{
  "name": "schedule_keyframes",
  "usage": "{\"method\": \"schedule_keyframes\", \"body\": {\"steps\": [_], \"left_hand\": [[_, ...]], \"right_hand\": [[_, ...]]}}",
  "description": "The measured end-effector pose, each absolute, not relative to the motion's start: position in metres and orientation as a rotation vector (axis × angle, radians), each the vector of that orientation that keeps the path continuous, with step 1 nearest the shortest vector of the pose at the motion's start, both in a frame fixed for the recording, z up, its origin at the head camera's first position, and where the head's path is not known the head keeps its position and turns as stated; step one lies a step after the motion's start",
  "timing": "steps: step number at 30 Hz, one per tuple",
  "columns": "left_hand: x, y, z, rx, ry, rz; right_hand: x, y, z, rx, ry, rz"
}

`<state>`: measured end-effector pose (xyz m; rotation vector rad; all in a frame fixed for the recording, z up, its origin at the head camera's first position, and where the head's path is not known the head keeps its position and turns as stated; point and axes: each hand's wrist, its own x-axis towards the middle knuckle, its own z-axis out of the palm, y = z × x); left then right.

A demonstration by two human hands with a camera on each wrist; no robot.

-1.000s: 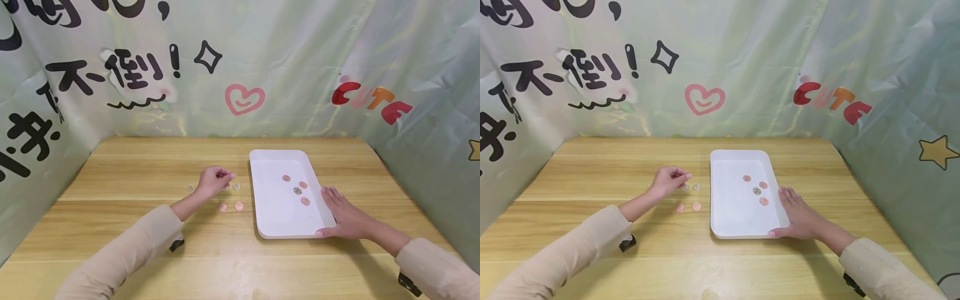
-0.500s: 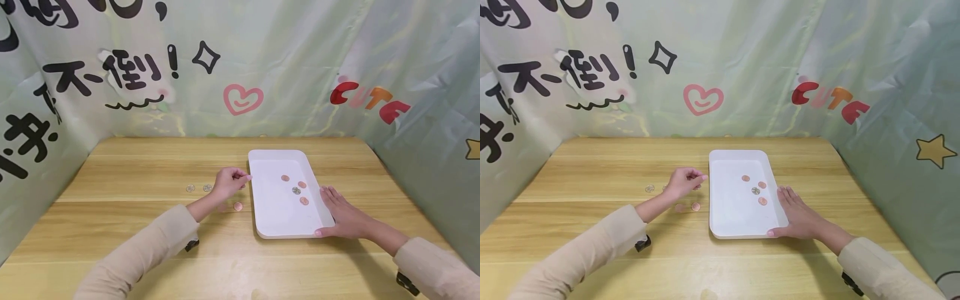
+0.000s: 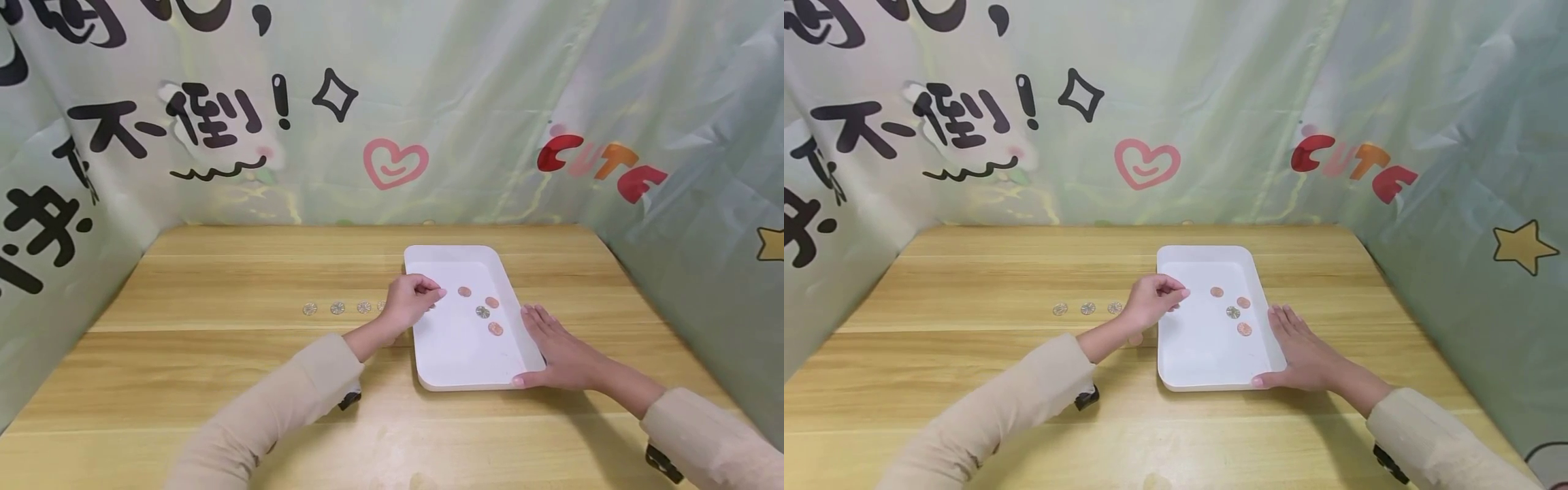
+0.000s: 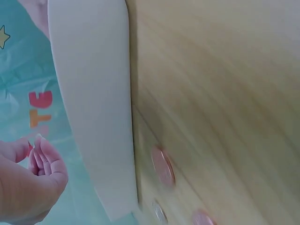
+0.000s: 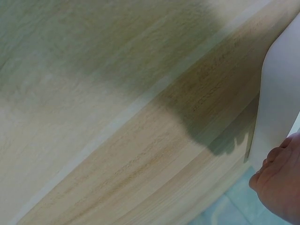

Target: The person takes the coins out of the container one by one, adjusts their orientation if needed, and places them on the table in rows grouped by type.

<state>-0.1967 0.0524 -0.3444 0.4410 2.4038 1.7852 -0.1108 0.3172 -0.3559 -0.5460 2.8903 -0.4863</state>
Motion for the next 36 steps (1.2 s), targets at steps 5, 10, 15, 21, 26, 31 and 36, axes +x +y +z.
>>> {"method": "schedule_keyframes", "body": {"steps": [5, 10, 15, 21, 26, 31, 36], "left_hand": [[-0.193, 0.072, -0.346, 0.448, 2.395, 1.785], [-0.19, 0.088, -0.345, 0.436, 2.382, 1.826], [-0.189, 0.103, -0.348, 0.415, 2.402, 1.79], [-0.186, 0.12, -0.356, 0.417, 2.471, 1.733], [-0.184, 0.133, -0.363, 0.408, 2.484, 1.737], [-0.184, 0.145, -0.369, 0.413, 2.512, 1.653], [-0.185, 0.152, -0.375, 0.351, 2.567, 1.496]], "right_hand": [[-0.111, 0.318, -0.358, -0.539, 2.896, -0.48], [-0.11, 0.319, -0.359, -0.547, 2.903, -0.477], [-0.109, 0.319, -0.358, -0.539, 2.89, -0.494], [-0.108, 0.319, -0.356, -0.548, 2.879, -0.513], [-0.108, 0.318, -0.355, -0.571, 2.893, -0.504], [-0.108, 0.317, -0.354, -0.569, 2.893, -0.498], [-0.109, 0.317, -0.354, -0.56, 2.884, -0.498]]}}
